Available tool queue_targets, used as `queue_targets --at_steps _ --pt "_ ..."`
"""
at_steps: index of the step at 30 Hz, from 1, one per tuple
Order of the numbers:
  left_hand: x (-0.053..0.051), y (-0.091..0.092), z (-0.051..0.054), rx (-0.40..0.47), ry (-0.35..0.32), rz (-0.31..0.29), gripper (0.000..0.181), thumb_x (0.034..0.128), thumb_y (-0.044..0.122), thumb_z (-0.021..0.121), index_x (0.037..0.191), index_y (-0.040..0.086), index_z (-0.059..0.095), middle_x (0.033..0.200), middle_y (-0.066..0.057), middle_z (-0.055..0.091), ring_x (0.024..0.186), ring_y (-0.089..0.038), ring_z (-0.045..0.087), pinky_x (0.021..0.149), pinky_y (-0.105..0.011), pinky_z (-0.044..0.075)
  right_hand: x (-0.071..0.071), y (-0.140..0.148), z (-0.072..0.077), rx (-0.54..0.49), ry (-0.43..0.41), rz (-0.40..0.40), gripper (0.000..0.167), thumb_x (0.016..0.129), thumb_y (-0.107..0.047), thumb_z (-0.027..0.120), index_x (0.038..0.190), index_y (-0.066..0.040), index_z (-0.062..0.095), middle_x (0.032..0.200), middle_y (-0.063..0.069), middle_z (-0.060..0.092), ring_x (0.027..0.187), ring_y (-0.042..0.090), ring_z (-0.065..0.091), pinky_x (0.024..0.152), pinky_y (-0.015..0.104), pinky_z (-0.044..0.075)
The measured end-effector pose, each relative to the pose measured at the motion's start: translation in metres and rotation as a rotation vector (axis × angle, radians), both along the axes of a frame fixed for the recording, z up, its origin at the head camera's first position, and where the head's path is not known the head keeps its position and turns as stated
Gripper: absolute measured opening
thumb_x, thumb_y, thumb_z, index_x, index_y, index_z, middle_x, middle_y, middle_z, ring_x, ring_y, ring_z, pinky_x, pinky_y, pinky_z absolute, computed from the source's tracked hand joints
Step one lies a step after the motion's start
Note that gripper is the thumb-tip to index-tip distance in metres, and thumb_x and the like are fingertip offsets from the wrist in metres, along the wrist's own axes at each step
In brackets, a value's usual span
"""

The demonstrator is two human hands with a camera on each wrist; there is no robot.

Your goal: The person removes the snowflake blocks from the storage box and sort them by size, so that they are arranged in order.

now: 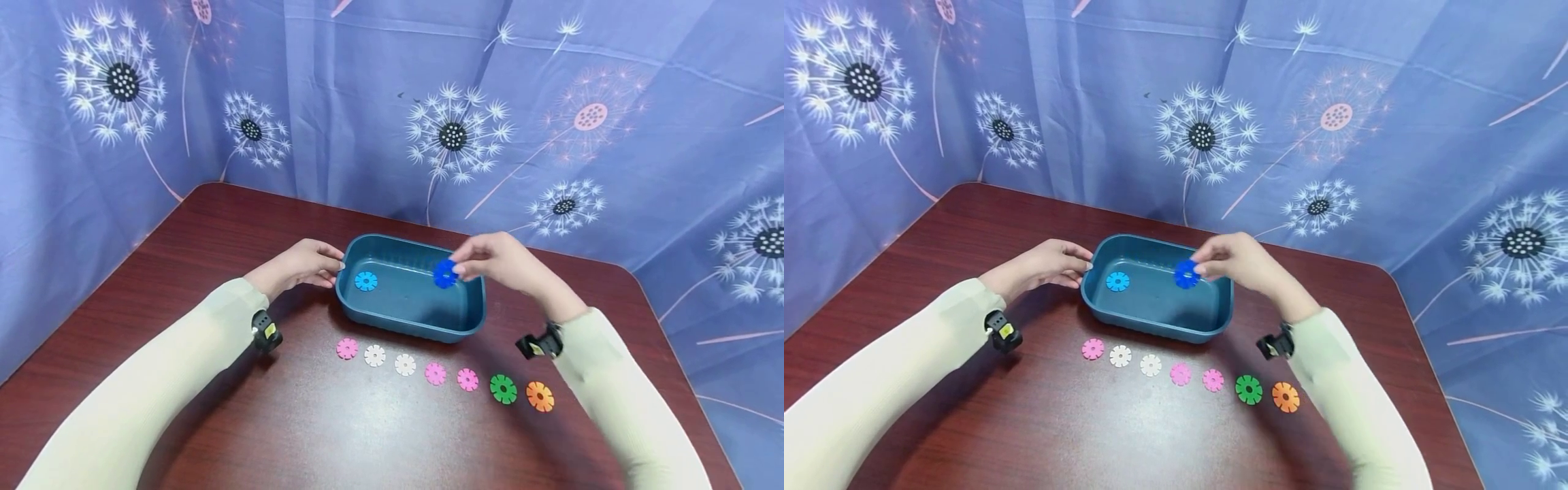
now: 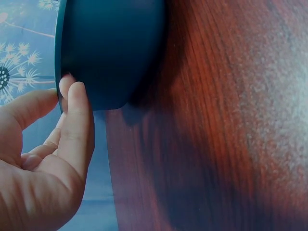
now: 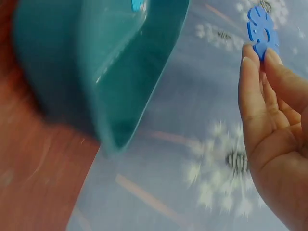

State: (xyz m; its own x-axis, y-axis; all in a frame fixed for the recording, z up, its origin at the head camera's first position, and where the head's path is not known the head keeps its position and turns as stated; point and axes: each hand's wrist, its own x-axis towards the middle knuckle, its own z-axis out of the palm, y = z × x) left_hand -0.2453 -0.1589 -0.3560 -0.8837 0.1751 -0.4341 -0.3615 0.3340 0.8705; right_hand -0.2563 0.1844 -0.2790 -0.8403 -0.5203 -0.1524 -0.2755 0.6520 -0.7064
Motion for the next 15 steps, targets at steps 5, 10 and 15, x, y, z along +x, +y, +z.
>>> queue_targets --at_steps 5,10,15 --pt "0.0 0.0 -0.001 0.008 -0.006 0.003 0.046 0.1015 0.008 0.06 0.144 -0.007 0.05 0.089 -0.004 0.066 0.065 -0.005 0.064 0.066 -0.019 0.062 0.022 0.051 -0.01 -0.016 -0.042 -0.071 0.02 0.096 -0.01 0.071 0.11 0.005 0.072 0.096 0.009 0.077 0.083 0.01 0.075 0.083 0.033 0.065" --pt "-0.001 0.0 -0.003 0.017 -0.006 -0.004 0.046 0.1014 0.007 0.06 0.144 -0.008 0.049 0.088 -0.003 0.066 0.065 -0.005 0.064 0.068 -0.02 0.063 0.045 0.098 -0.032 -0.045 -0.094 -0.106 0.021 0.096 -0.008 0.07 0.106 0.011 0.068 0.091 0.002 0.074 0.081 0.01 0.075 0.079 0.031 0.066" --pt "-0.002 0.0 -0.004 0.006 -0.002 -0.002 0.046 0.1015 0.008 0.06 0.144 -0.006 0.05 0.091 -0.004 0.066 0.066 -0.006 0.064 0.069 -0.02 0.063 0.068 0.134 -0.054 -0.057 -0.141 -0.116 0.023 0.097 -0.008 0.068 0.103 0.014 0.066 0.087 -0.011 0.072 0.08 0.01 0.075 0.076 0.028 0.066"
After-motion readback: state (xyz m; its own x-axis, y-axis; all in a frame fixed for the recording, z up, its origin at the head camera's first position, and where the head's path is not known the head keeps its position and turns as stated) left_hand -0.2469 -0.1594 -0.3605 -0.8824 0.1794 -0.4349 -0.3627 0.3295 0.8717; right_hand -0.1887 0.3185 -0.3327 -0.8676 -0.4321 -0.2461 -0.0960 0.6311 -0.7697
